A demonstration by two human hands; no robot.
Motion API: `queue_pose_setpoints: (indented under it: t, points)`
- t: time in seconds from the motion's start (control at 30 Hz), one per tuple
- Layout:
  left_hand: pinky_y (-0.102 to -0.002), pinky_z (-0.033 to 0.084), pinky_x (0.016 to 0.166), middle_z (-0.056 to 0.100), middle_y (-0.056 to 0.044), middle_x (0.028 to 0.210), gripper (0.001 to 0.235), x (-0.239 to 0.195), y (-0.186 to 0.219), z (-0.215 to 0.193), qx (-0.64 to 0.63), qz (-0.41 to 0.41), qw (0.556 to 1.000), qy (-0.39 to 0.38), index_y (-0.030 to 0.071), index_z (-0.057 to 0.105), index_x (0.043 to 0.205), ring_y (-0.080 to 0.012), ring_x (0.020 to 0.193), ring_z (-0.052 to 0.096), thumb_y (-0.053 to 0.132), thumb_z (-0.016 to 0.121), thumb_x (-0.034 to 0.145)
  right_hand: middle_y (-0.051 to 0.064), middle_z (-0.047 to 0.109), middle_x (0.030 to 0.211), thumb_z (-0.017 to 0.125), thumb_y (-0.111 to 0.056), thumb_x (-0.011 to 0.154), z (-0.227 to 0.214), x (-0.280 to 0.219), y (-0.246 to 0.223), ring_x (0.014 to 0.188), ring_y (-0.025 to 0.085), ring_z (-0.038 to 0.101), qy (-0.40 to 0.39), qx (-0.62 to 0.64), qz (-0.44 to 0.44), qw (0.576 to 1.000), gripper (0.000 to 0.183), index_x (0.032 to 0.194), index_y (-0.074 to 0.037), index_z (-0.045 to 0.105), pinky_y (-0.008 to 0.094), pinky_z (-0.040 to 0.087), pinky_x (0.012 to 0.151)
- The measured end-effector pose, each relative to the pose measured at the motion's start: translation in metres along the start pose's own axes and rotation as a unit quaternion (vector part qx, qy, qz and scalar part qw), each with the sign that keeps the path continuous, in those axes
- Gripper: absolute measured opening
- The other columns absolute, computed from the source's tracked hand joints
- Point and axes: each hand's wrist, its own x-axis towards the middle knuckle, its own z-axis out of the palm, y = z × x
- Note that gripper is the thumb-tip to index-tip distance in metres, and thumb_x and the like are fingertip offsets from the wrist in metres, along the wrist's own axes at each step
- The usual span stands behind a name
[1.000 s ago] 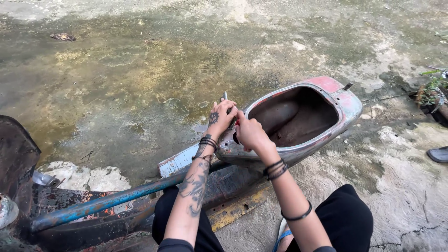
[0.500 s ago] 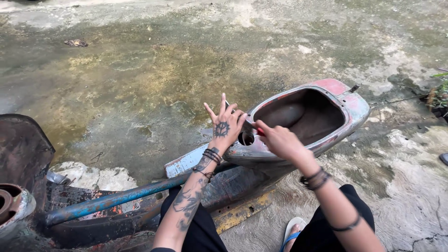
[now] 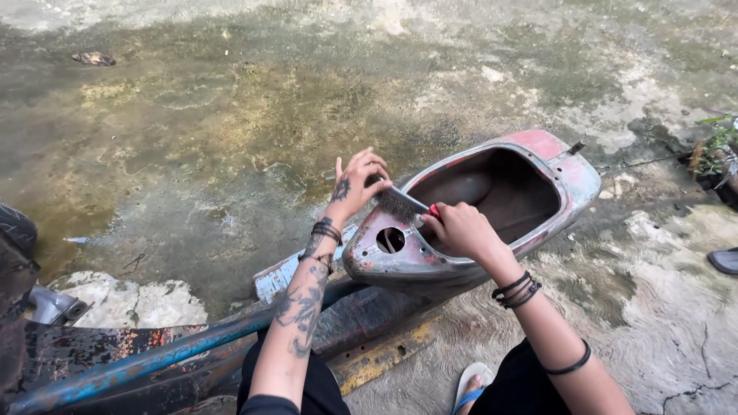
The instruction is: The person scrubs the exterior and interior surfaces of a large, hollow metal part using a wire brush. They focus on the edges and the inside of the opening, removing rust and debris.
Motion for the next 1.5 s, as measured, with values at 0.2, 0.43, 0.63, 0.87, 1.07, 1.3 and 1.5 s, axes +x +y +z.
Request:
queue_pose_setpoints:
  t: [0.2,0.43,0.63,0.87,1.07,1.3,1.5]
  points:
    - [-0.085,0.014,0.110,0.057,0.004,0.138,0.027,0.015,-0.006,-0.002,-0.045,0.000,0.999,-0.024,0.028,0.072,0.096,-0.0327,0.149,0.034,0.054,0.069,0.094,0.025,0.069,0.084,0.045,-0.057,0.103,0.004,-0.003,-0.010,0.088,0.048,0.072,0.035,0.009,0.026,0.999,0.053,0.107,-0.008,0.065,0.057,0.060,0.075]
    - [-0.088,0.006,0.108,0.060,0.004,0.139,0.027,0.000,0.014,-0.013,-0.103,-0.008,0.991,-0.084,0.028,0.074,0.093,-0.0324,0.149,0.036,0.055,0.076,0.089,0.023,0.068,0.085,0.045,-0.056,0.103,0.015,-0.036,-0.006,0.088,0.047,0.073,0.011,0.001,0.026,1.000,0.052,0.110,-0.009,0.065,0.056,0.060,0.075]
    - [-0.090,0.007,0.106,0.062,0.003,0.133,0.025,-0.034,0.057,0.000,-0.085,0.023,0.992,-0.087,0.028,0.074,0.090,-0.0315,0.147,0.038,0.053,0.077,0.089,0.028,0.068,0.088,0.044,-0.051,0.104,0.008,-0.097,0.001,0.090,0.052,0.072,-0.022,0.015,0.030,0.999,0.046,0.109,-0.008,0.060,0.058,0.060,0.076]
    - [-0.090,0.006,0.106,0.062,0.002,0.131,0.024,-0.070,0.111,-0.003,-0.085,0.057,0.986,-0.135,0.027,0.073,0.090,-0.0286,0.148,0.038,0.051,0.074,0.090,0.023,0.070,0.083,0.041,-0.054,0.103,0.012,-0.161,-0.001,0.088,0.048,0.074,-0.065,-0.035,0.075,0.994,0.044,0.109,-0.013,0.056,0.054,0.062,0.075]
    - [-0.090,0.004,0.107,0.060,0.001,0.135,0.027,-0.060,0.092,-0.012,-0.087,0.036,0.988,-0.127,0.027,0.075,0.091,-0.0318,0.149,0.035,0.053,0.074,0.089,0.024,0.069,0.083,0.042,-0.052,0.103,0.004,-0.130,-0.001,0.089,0.049,0.074,-0.064,-0.066,0.061,0.994,0.043,0.109,-0.012,0.057,0.056,0.061,0.076]
    - [-0.089,0.002,0.108,0.057,0.002,0.139,0.026,-0.034,0.066,-0.007,-0.056,0.006,0.995,-0.080,0.031,0.076,0.093,-0.0312,0.151,0.030,0.056,0.074,0.088,0.027,0.070,0.085,0.045,-0.053,0.102,-0.006,-0.090,0.000,0.091,0.051,0.072,-0.033,-0.038,0.055,0.997,0.045,0.112,-0.012,0.061,0.057,0.059,0.081]
    - [-0.090,0.001,0.107,0.061,0.003,0.134,0.026,-0.025,0.071,-0.019,-0.059,0.000,0.994,-0.087,0.034,0.077,0.095,-0.0297,0.149,0.034,0.058,0.075,0.086,0.025,0.069,0.082,0.046,-0.054,0.102,0.002,-0.088,-0.005,0.087,0.051,0.072,0.002,-0.024,0.058,0.998,0.044,0.111,-0.013,0.060,0.058,0.059,0.077]
